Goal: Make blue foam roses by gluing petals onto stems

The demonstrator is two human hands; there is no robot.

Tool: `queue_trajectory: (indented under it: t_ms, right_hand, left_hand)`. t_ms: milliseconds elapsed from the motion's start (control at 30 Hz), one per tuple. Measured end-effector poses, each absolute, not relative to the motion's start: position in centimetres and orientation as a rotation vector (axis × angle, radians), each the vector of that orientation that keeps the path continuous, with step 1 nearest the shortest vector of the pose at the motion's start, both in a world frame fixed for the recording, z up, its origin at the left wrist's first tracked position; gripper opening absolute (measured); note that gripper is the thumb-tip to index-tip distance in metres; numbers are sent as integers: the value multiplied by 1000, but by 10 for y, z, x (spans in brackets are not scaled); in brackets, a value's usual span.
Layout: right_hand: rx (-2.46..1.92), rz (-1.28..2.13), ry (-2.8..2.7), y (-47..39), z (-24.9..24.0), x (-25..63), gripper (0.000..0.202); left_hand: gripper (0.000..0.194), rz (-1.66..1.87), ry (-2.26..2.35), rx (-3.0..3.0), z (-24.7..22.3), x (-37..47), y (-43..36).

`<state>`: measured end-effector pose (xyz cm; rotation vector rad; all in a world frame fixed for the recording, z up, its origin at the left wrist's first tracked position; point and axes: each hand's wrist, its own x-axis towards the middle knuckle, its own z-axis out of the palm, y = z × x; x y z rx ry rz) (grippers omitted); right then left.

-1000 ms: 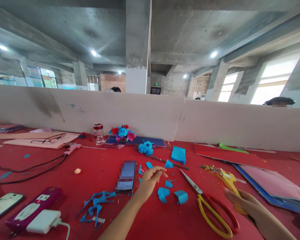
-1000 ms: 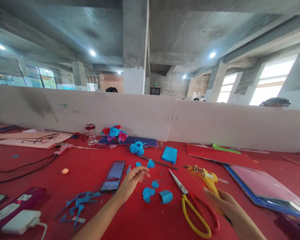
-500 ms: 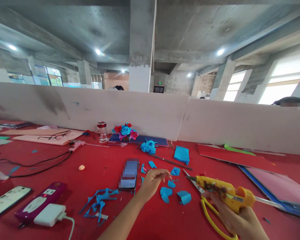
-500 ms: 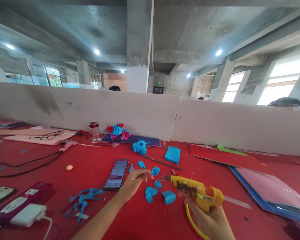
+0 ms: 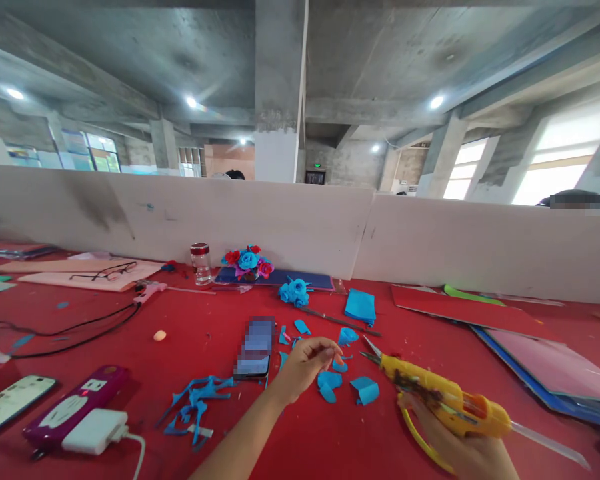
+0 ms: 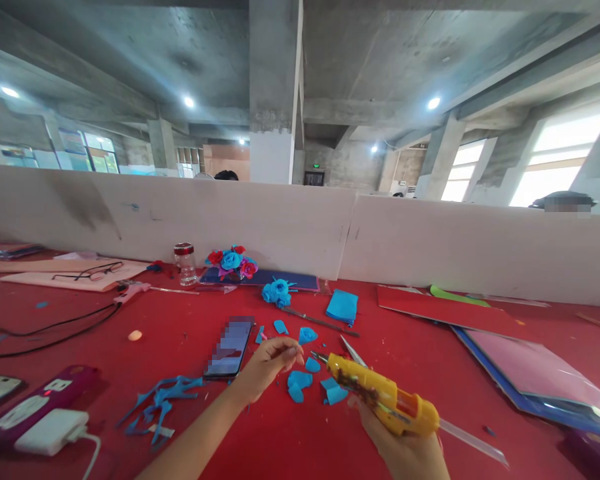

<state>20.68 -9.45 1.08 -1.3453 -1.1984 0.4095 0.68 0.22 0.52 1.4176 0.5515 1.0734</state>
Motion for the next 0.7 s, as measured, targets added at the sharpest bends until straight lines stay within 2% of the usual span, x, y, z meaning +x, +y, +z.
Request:
queue_trajectory:
  t_ms: [300,567,700]
  right_hand:
    - [-1346,465,-1310,-73,5,217,19]
    - [-1438,325,-1367,-68,9,207,27]
    - [-1442,220,-1389,-67,10,202,25]
  left_hand:
    - [26,1061,596,1438,2,8,4]
    - [20,1057,648,1483,-4,11,7]
    - [15,1170,766,1638,-2,10,6]
